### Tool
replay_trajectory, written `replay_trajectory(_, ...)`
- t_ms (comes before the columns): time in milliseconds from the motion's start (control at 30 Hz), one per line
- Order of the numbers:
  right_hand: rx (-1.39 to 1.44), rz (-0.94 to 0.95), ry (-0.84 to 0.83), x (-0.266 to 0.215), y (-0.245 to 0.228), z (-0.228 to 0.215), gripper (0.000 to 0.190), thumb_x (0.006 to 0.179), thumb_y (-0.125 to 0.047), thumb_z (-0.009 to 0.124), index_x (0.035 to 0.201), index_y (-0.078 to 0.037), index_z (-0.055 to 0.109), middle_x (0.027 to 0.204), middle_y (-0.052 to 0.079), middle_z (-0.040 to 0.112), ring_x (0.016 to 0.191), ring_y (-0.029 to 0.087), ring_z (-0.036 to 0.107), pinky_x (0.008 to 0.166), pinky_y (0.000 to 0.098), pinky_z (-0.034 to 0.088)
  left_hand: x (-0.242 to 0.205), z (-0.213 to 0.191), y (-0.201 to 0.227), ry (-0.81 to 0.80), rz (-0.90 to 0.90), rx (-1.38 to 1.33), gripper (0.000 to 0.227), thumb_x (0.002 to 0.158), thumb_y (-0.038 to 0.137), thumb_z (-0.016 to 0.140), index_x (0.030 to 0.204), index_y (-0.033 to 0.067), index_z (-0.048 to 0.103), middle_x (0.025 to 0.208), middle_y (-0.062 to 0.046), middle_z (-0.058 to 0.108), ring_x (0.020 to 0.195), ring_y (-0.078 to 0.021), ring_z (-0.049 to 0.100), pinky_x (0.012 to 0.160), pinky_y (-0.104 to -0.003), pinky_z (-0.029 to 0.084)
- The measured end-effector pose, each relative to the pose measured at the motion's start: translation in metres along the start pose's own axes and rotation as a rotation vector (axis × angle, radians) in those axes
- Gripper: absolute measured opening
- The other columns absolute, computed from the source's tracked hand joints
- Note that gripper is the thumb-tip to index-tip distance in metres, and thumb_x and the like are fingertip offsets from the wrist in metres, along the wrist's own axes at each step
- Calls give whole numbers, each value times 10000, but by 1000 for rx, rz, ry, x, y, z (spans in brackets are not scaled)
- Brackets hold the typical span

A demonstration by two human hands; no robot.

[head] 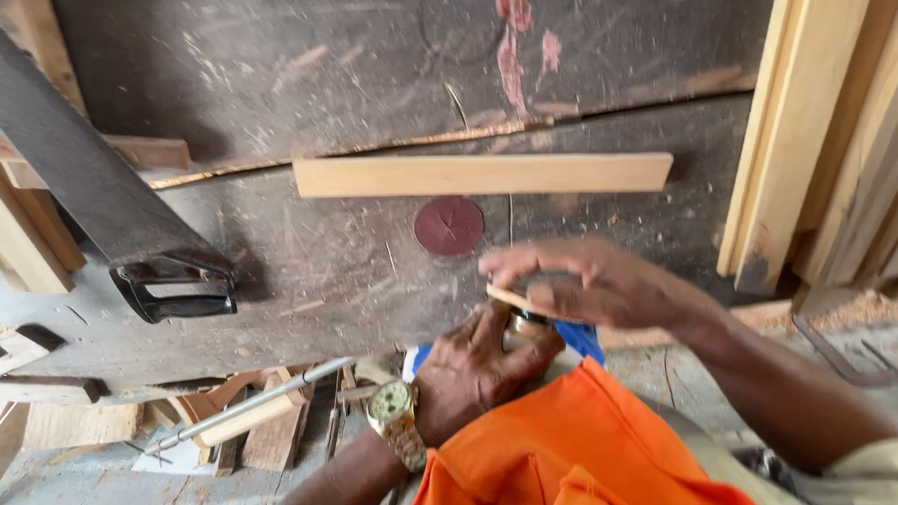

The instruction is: Attaching a sanding pad and a sanding disc to an angle grinder at a workbench.

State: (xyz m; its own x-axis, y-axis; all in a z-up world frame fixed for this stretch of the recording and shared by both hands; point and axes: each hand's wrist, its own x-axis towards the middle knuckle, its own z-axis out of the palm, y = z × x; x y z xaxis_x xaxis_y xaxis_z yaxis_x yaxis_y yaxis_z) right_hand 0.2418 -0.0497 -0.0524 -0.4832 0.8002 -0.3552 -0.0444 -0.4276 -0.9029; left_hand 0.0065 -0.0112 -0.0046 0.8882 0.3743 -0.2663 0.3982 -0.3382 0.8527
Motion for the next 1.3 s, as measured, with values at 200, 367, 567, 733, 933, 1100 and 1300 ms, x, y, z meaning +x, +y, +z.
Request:
replay_trajectory(200, -359, 119, -63, 21, -17, 19, 347, 1044, -342, 526, 1229, -103, 697, 1342, 77, 709, 1269, 244, 646, 1052, 399, 526, 0, 1, 4, -160, 0, -15, 477, 905, 285, 697, 1358, 248, 551, 1207, -209, 521, 940, -374, 671, 650, -485, 585)
replay_trajectory(367, -193, -217, 62, -23, -3, 22, 297, 1089, -205, 510, 1292, -54, 664, 1403, 109, 671, 1345, 285, 630, 1130, 436, 539, -12, 11, 6, -130, -62, -7, 459, 912, 299, 690, 1349, 283, 551, 1237, -212, 517, 976, -368, 675, 647, -484, 589)
replay_trajectory(567, -59, -217, 390, -129, 53, 16, 187, 963, -30, 612, 1049, -124, 749, 1206, 73, 713, 1243, 242, 649, 1098, 412, 550, -6, -2, 16, -133, -73, -46, 433, 898, 316, 705, 1304, 295, 557, 1276, -215, 512, 980, -371, 670, 676, -512, 586)
replay_trajectory(733, -191, -109, 607, -106, 38, 29, 218, 968, -93, 599, 1071, -148, 783, 1084, 53, 832, 989, 144, 728, 885, 357, 620, -10, 5, 29, -145, -35, -30, 453, 892, 299, 704, 1316, 284, 545, 1280, -200, 513, 1018, -364, 664, 684, -506, 581)
replay_trajectory(933, -765, -489, 499, -107, 23, 52, 292, 914, -100, 563, 1165, -4, 677, 1089, 123, 775, 1064, 324, 698, 973, 503, 523, -23, 12, 41, -78, -26, 34, 436, 872, 260, 713, 1277, 274, 551, 1270, -196, 516, 1014, -369, 662, 700, -513, 576)
replay_trajectory(1100, -732, -345, 852, -152, 35, 76, 250, 957, -151, 682, 1206, -145, 703, 975, 16, 708, 1057, 103, 634, 926, 362, 549, -29, 20, 45, -94, 11, 61, 394, 902, 218, 699, 1267, 255, 554, 1244, -181, 527, 980, -368, 667, 679, -500, 572)
replay_trajectory(1300, -982, -559, 718, -109, -10, 95, 297, 880, -190, 770, 1166, -136, 710, 1178, 78, 653, 1151, 239, 584, 908, 397, 560, -34, 27, 63, -85, 123, 122, 447, 846, 210, 714, 1260, 212, 546, 1187, -223, 516, 906, -394, 666, 624, -502, 571)
